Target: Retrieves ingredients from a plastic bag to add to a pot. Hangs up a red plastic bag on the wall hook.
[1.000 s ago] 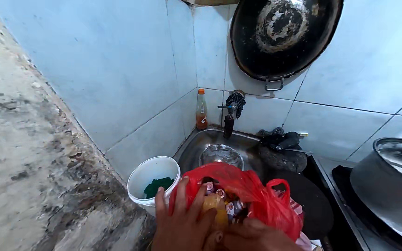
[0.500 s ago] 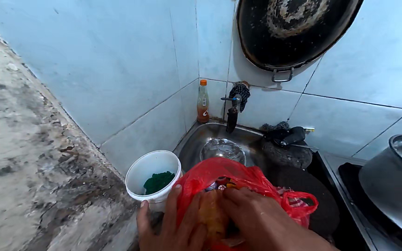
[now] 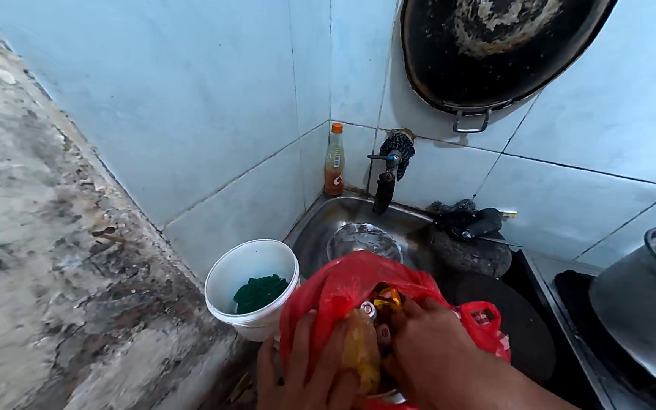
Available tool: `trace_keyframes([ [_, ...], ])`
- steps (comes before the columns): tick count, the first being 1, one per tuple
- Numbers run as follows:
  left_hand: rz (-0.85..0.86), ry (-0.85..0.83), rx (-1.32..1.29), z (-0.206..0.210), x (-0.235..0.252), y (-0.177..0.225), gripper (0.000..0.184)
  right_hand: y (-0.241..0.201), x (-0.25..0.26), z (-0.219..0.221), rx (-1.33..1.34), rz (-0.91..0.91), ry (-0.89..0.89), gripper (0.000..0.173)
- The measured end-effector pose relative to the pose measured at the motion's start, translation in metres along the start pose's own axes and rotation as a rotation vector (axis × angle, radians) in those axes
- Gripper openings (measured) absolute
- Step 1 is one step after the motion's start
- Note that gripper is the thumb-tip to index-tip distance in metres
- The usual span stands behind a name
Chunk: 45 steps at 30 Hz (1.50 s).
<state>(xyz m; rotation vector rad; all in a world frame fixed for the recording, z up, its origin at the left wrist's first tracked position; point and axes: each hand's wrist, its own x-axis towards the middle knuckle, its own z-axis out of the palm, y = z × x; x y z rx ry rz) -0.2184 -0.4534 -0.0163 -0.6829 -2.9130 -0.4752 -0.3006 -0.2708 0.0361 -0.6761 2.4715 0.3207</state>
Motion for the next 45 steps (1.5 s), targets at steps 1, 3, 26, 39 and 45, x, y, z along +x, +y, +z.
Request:
trace_keyframes([
  [1, -0.007, -0.021, -0.036, 0.002, 0.000, -0.001, 0.028, -0.002, 0.005, -0.009, 0.016, 0.036, -0.108, 0.057],
  [3, -0.014, -0.041, -0.145, 0.008, 0.001, -0.002, 0.029, -0.005, 0.012, -0.019, 0.012, 0.070, -0.212, 0.058],
  [26, 0.020, 0.445, -0.035, -0.034, 0.008, 0.022, 0.035, 0.074, -0.070, -0.051, 0.415, -0.219, 0.454, 0.026],
  [39, 0.163, 0.388, -0.513, -0.020, 0.063, 0.094, 0.045, 0.108, -0.116, 0.004, 0.602, -0.618, 0.851, 0.027],
  [45, 0.231, 0.336, -0.669, -0.016, 0.066, 0.112, 0.054, 0.123, -0.133, 0.031, 0.633, -0.608, 0.948, 0.030],
])
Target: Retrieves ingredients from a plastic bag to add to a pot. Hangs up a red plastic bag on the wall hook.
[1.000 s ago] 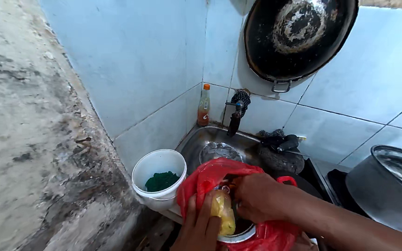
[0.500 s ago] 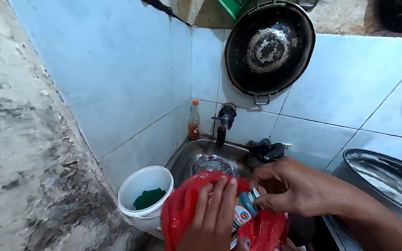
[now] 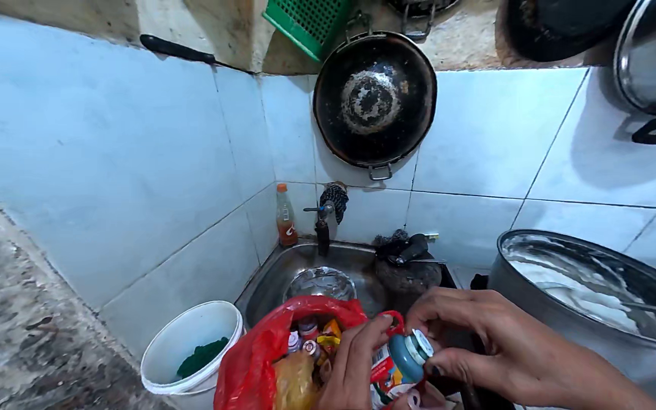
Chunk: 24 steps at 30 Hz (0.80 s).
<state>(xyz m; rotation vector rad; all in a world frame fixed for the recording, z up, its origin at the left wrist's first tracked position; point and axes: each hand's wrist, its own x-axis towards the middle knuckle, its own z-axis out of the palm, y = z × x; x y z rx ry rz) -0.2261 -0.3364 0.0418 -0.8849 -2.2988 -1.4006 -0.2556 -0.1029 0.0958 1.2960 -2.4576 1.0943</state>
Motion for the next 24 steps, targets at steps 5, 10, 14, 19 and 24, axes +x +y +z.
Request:
trace_keyframes([
  [5, 0.028, -0.068, -0.217, 0.017, 0.001, 0.007, 0.058, 0.004, -0.026, -0.013, 0.110, 0.047, 0.033, 0.029],
  [10, 0.027, -0.178, -0.372, 0.037, 0.001, 0.018, 0.066, -0.001, -0.044, -0.026, 0.086, 0.146, 0.065, 0.027],
  [14, -0.018, -0.272, -0.530, 0.047, 0.002, 0.026, 0.071, -0.011, -0.056, -0.035, 0.148, 0.248, 0.073, 0.024],
  [19, -0.073, -0.272, -0.539, 0.064, 0.000, 0.040, 0.062, -0.033, -0.073, -0.036, -0.099, 0.188, 0.101, 0.027],
  [24, -0.066, -0.252, -0.428, 0.086, -0.012, 0.041, 0.049, -0.047, -0.099, -0.035, -0.330, 0.127, 0.023, 0.028],
])
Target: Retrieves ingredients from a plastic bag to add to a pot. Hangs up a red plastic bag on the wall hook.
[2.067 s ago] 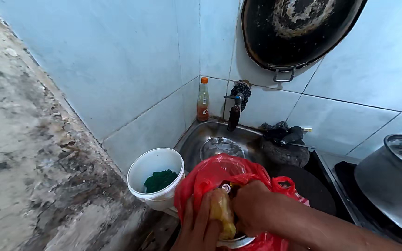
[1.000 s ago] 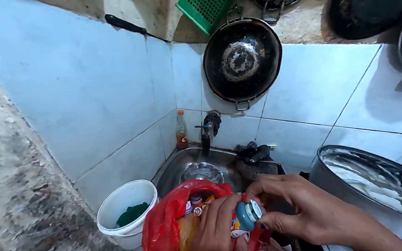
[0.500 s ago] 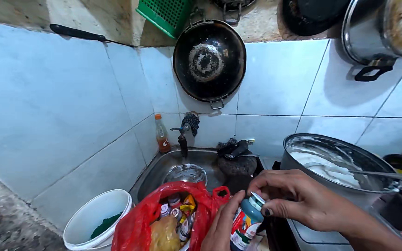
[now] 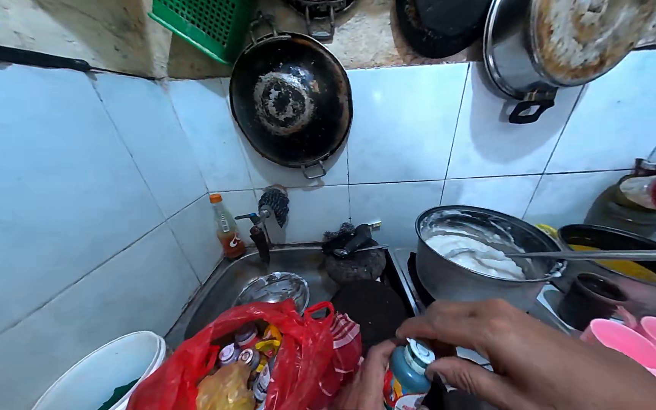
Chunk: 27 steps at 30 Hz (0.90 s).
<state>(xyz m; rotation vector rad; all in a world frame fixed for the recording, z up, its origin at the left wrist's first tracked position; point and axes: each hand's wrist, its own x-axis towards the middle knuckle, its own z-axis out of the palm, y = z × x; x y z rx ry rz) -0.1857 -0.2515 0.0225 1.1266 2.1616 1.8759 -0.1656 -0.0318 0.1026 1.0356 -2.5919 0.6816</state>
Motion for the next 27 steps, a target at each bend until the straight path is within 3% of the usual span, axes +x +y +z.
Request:
trace_keyframes([
  [4, -0.002, -0.061, 0.020, 0.012, -0.002, -0.004, 0.050, 0.006, -0.019, -0.009, 0.045, 0.021, -0.105, 0.030],
  [8, 0.025, -0.020, 0.162, 0.022, -0.002, -0.003, 0.050, 0.008, -0.029, -0.011, 0.103, 0.069, -0.125, 0.030],
  [16, 0.210, 0.124, 0.572, 0.033, -0.001, -0.015, 0.036, -0.003, -0.033, -0.009, 0.339, 0.465, -0.160, 0.033],
  [20, 0.277, 0.209, 0.681, 0.048, 0.000, -0.036, 0.033, -0.001, -0.028, 0.005, 0.255, 0.617, -0.247, 0.030],
  [27, 0.241, 0.263, 0.686, 0.064, -0.003, -0.056, 0.037, -0.012, -0.003, 0.019, 0.040, 0.771, -0.493, 0.034],
])
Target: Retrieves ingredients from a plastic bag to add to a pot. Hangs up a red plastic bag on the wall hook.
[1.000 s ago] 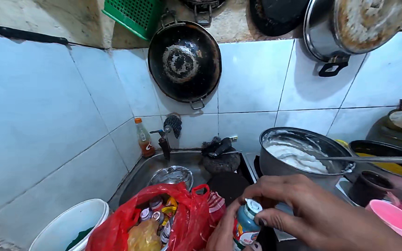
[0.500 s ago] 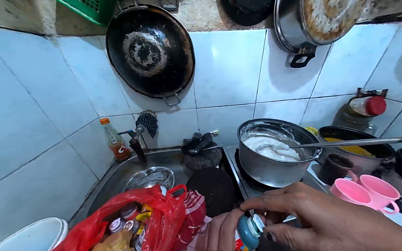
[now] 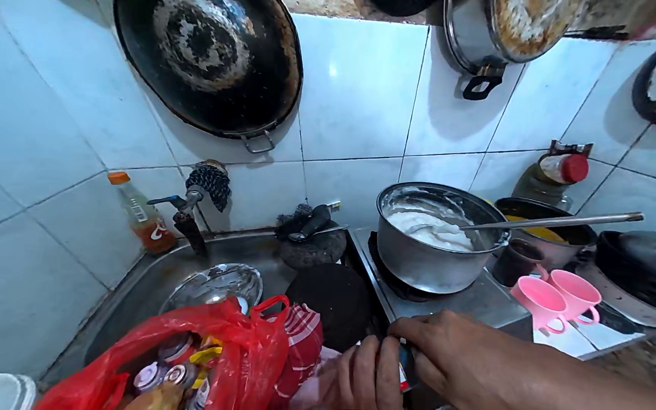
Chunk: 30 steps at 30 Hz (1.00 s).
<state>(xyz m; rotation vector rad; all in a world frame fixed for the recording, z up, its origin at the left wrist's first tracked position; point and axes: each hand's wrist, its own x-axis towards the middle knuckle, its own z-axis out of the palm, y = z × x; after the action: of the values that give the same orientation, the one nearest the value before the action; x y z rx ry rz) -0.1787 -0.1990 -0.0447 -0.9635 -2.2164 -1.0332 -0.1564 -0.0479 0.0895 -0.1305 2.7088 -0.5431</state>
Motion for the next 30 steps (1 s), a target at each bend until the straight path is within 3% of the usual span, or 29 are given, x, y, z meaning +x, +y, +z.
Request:
trace_keyframes([
  [7, -0.067, 0.146, -0.011, 0.014, -0.001, -0.009, 0.028, -0.029, 0.016, 0.009, -0.171, 0.132, 0.019, 0.031],
  [25, -0.240, 0.223, -0.009, 0.016, 0.000, -0.015, 0.045, -0.045, 0.038, 0.016, -0.131, 0.230, 0.026, 0.035],
  [30, -0.369, 0.113, -0.200, -0.001, 0.006, -0.013, 0.039, -0.024, 0.030, 0.006, 0.006, 0.050, 0.014, 0.038],
])
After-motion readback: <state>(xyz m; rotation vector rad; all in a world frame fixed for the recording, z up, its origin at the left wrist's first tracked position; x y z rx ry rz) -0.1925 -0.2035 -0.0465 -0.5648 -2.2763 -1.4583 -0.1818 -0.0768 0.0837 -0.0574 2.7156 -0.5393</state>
